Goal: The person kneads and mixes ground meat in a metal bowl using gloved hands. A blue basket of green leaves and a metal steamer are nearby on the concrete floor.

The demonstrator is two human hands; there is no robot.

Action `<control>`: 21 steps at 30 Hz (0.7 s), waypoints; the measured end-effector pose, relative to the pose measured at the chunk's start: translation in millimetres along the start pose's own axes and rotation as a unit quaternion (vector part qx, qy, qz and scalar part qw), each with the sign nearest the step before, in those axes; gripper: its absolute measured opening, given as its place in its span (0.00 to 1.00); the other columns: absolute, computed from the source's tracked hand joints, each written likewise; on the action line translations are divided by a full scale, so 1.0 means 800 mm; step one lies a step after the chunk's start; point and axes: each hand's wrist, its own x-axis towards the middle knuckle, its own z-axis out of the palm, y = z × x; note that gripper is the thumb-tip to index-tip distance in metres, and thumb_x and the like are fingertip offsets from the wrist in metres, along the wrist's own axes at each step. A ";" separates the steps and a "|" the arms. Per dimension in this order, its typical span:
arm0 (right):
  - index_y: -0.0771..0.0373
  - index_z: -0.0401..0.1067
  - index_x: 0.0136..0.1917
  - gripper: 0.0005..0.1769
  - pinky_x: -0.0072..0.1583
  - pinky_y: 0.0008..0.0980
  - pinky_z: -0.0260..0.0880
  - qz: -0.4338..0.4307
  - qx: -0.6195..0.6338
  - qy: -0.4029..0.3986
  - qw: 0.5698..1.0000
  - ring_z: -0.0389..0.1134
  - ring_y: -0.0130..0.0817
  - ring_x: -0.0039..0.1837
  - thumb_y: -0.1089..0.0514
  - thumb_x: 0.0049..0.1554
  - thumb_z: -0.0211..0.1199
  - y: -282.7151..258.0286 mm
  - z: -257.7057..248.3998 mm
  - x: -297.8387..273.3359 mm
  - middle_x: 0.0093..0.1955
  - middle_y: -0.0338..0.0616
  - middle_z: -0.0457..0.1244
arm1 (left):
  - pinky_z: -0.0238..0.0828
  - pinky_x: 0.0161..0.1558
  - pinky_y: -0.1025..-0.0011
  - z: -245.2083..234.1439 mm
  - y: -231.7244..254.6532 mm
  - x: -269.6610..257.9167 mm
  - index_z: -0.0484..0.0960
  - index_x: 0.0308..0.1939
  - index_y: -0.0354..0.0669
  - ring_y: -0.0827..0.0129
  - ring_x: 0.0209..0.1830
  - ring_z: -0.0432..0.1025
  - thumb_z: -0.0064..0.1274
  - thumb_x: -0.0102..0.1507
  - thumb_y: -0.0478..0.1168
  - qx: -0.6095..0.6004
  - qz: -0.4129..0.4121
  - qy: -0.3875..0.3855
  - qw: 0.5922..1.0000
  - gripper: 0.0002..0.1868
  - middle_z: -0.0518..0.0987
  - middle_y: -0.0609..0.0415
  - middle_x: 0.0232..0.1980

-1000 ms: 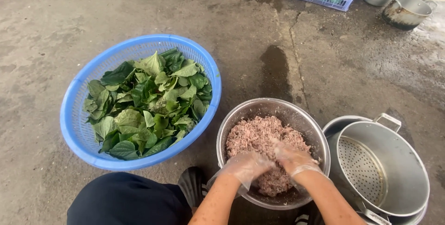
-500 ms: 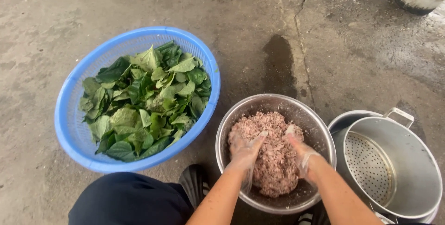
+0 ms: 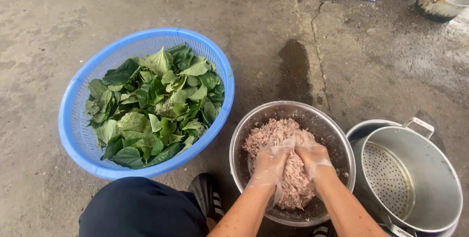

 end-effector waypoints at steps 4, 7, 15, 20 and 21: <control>0.63 0.74 0.54 0.32 0.59 0.47 0.64 0.043 -0.031 0.065 0.996 0.66 0.51 0.59 0.39 0.44 0.60 0.016 -0.006 0.062 0.51 0.56 0.67 | 0.72 0.46 0.67 -0.013 0.074 -0.032 0.84 0.38 0.61 0.64 0.45 0.75 0.58 0.46 0.62 0.106 -0.046 0.033 0.993 0.21 0.82 0.59 0.38; 0.59 0.75 0.56 0.36 0.59 0.47 0.63 0.064 -0.073 0.084 0.992 0.66 0.51 0.59 0.32 0.44 0.60 0.020 -0.016 0.069 0.52 0.53 0.68 | 0.72 0.45 0.64 -0.024 0.040 -0.008 0.83 0.33 0.49 0.54 0.44 0.74 0.60 0.49 0.59 0.142 0.026 0.075 0.987 0.21 0.80 0.48 0.35; 0.50 0.55 0.71 0.48 0.66 0.60 0.51 0.100 0.053 -0.042 0.993 0.49 0.51 0.73 0.27 0.45 0.60 0.007 -0.029 0.098 0.74 0.47 0.49 | 0.45 0.71 0.61 -0.057 0.103 -0.033 0.58 0.65 0.33 0.48 0.71 0.50 0.51 0.52 0.71 0.147 -0.093 0.037 0.984 0.53 0.56 0.32 0.68; 0.47 0.35 0.76 0.50 0.75 0.53 0.30 0.237 0.099 -0.152 0.954 0.30 0.44 0.79 0.25 0.48 0.42 -0.102 -0.038 -0.008 0.79 0.44 0.31 | 0.40 0.70 0.46 -0.053 0.102 0.004 0.38 0.73 0.62 0.51 0.76 0.39 0.37 0.54 0.71 0.023 -0.336 -0.029 0.941 0.48 0.37 0.59 0.76; 0.47 0.35 0.76 0.50 0.75 0.53 0.30 0.235 0.100 -0.150 0.955 0.30 0.44 0.79 0.25 0.48 0.42 -0.099 -0.034 0.002 0.79 0.44 0.31 | 0.40 0.70 0.46 -0.047 0.095 0.007 0.38 0.73 0.62 0.51 0.76 0.39 0.37 0.54 0.71 0.023 -0.334 -0.030 0.942 0.48 0.37 0.59 0.76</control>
